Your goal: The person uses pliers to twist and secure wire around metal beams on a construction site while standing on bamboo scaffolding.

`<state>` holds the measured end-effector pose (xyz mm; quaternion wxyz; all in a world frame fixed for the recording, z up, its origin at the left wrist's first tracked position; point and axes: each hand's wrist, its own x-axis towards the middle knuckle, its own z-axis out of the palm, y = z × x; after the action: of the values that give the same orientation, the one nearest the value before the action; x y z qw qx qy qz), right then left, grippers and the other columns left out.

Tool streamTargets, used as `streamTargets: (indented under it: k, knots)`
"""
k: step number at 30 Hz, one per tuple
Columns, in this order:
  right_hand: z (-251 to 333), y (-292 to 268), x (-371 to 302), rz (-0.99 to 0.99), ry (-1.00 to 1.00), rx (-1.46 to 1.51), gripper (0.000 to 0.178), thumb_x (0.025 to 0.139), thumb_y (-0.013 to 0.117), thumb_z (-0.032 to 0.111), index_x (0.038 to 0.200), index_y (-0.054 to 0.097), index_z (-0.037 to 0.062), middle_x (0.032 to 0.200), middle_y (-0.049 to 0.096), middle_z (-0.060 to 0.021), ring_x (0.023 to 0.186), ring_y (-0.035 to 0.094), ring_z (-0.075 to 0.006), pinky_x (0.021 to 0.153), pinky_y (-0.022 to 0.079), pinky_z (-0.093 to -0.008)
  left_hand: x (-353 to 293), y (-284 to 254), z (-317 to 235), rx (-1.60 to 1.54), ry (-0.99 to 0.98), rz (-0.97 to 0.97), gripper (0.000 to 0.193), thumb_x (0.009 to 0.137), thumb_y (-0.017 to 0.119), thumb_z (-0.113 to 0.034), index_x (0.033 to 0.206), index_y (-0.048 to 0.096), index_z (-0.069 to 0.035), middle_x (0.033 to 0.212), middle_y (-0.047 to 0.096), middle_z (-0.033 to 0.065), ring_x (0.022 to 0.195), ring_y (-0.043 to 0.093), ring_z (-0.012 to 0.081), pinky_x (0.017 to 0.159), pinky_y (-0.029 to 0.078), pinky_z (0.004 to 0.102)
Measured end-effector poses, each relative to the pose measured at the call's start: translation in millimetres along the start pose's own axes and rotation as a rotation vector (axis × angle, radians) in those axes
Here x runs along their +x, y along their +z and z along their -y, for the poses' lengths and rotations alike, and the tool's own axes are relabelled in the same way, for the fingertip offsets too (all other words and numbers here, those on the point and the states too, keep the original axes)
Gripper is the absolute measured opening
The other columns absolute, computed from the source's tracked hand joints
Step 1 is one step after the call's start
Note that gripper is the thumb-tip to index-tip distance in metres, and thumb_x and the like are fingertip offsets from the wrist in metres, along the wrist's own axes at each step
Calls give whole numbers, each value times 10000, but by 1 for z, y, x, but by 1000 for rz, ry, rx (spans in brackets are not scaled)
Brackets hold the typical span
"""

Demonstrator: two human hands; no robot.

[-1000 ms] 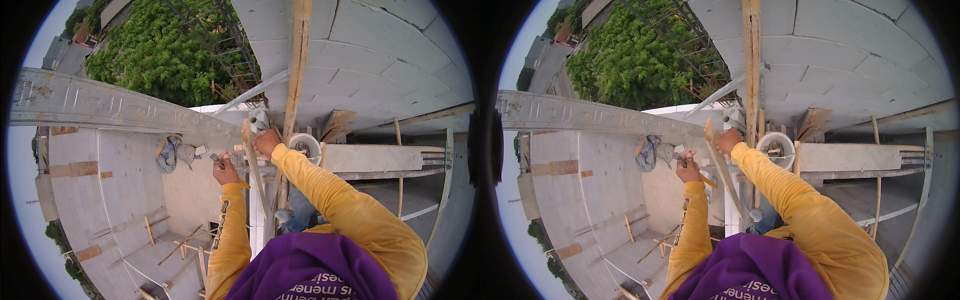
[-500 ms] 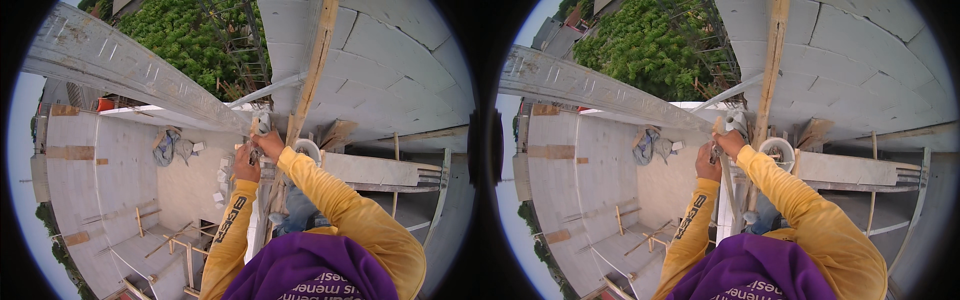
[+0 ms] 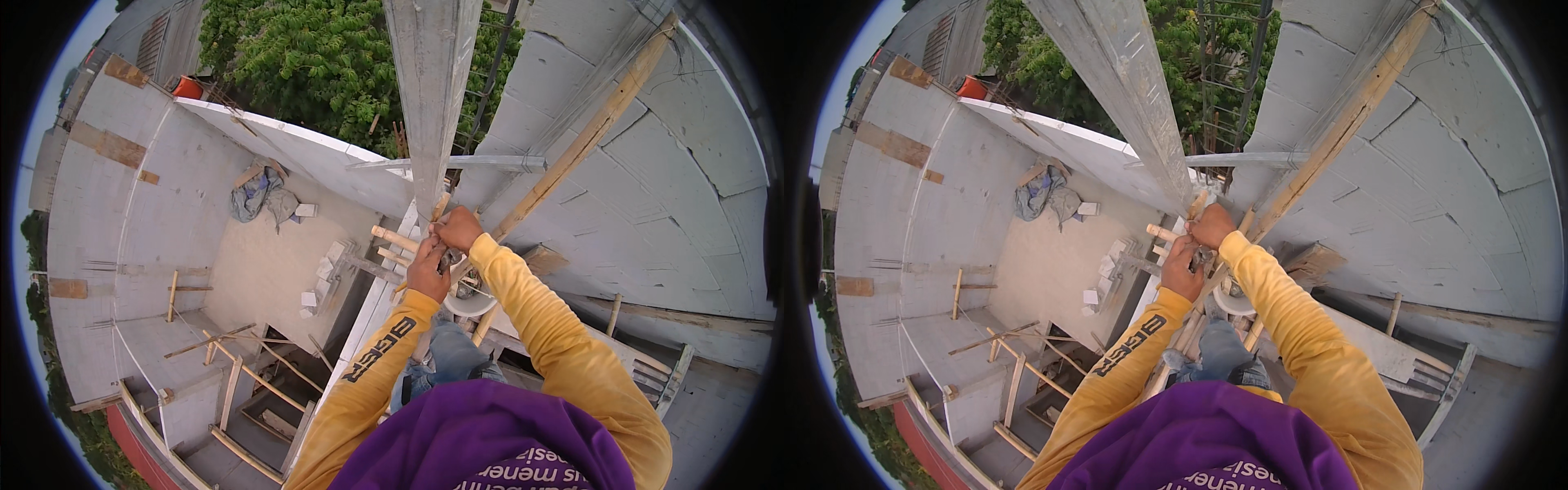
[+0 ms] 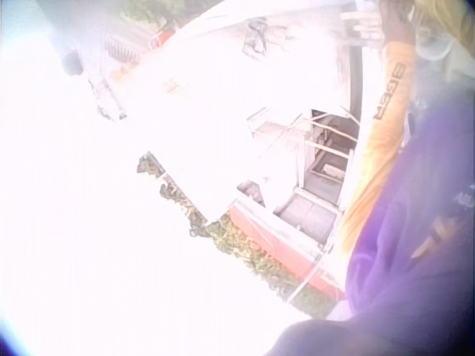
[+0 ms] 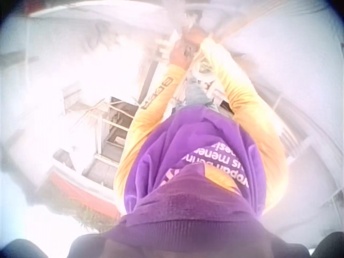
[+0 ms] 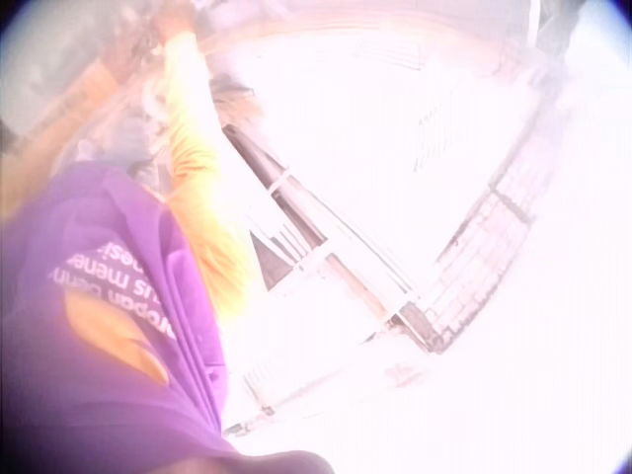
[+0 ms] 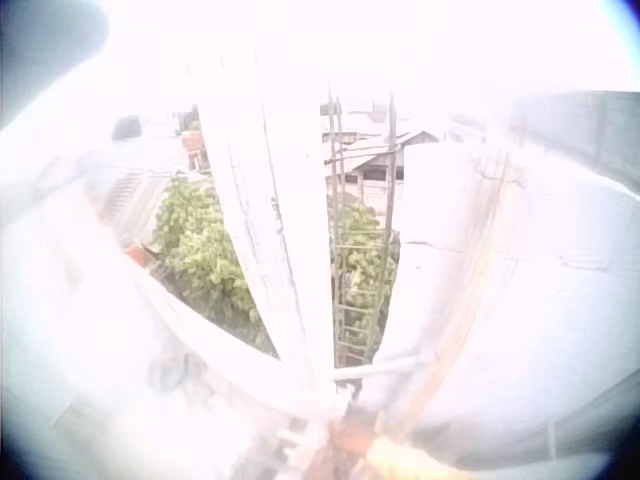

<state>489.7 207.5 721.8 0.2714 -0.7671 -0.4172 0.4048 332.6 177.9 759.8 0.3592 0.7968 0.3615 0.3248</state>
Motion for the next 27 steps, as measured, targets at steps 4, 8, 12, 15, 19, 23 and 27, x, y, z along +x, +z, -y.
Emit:
streamTargets:
  k: [4, 8, 12, 15, 19, 23, 27]
  knots:
    - [24, -14, -10, 82, 40, -55, 229, 825, 637, 142, 838, 709, -75, 705, 698, -140, 604, 641, -196, 631, 502, -338, -10, 11, 5, -88, -218, -161, 307, 793, 629, -36, 1089, 603, 43, 1040, 635, 177, 933, 626, 352, 832, 481, 342]
    - [30, -21, -15, 101, 14, 5, 225, 832, 624, 140, 803, 706, -67, 694, 693, -137, 589, 630, -207, 631, 505, -342, -4, 17, 10, -589, -855, -64, 320, 906, 625, -222, 1080, 613, 47, 908, 699, 151, 797, 663, 261, 780, 482, 319]
    - [21, -20, -5, 135, 24, -83, 225, 846, 601, 128, 779, 695, -65, 683, 686, -130, 587, 633, -208, 595, 516, -343, 9, 26, -3, -989, -972, -145, 204, 883, 637, -211, 949, 618, -19, 712, 644, 105, 503, 502, 151, 470, 375, 296]
    - [-4, -14, 8, 104, -85, -187, 231, 863, 578, 120, 787, 687, -69, 690, 684, -135, 594, 648, -215, 571, 526, -345, 20, 31, -4, -1068, -1103, -160, 147, 853, 649, -181, 882, 606, -43, 594, 558, 57, 396, 412, 126, 367, 303, 294]
    - [-33, -10, 20, 81, -75, -159, 231, 878, 546, 95, 803, 675, -81, 711, 684, -147, 620, 673, -233, 571, 546, -348, 30, 33, -11, -963, -1300, -76, 133, 850, 641, -174, 893, 610, -52, 606, 560, 55, 405, 401, 128, 387, 316, 302]
    - [1, -2, 7, 203, -186, -168, 211, 883, 528, 62, 828, 661, -92, 738, 683, -154, 642, 684, -245, 568, 558, -351, 15, 30, 13, -1242, -1279, -204, 118, 861, 632, -176, 872, 620, -59, 636, 580, 44, 416, 405, 124, 410, 333, 301]
    - [-40, -13, 23, 266, -354, -166, 239, 880, 559, 196, 881, 687, -7, 832, 688, -138, 769, 663, -303, 704, 522, -395, 24, 31, 2, -1311, -1270, -182, 114, 869, 626, -165, 828, 614, -60, 642, 584, 33, 414, 407, 125, 407, 330, 299]
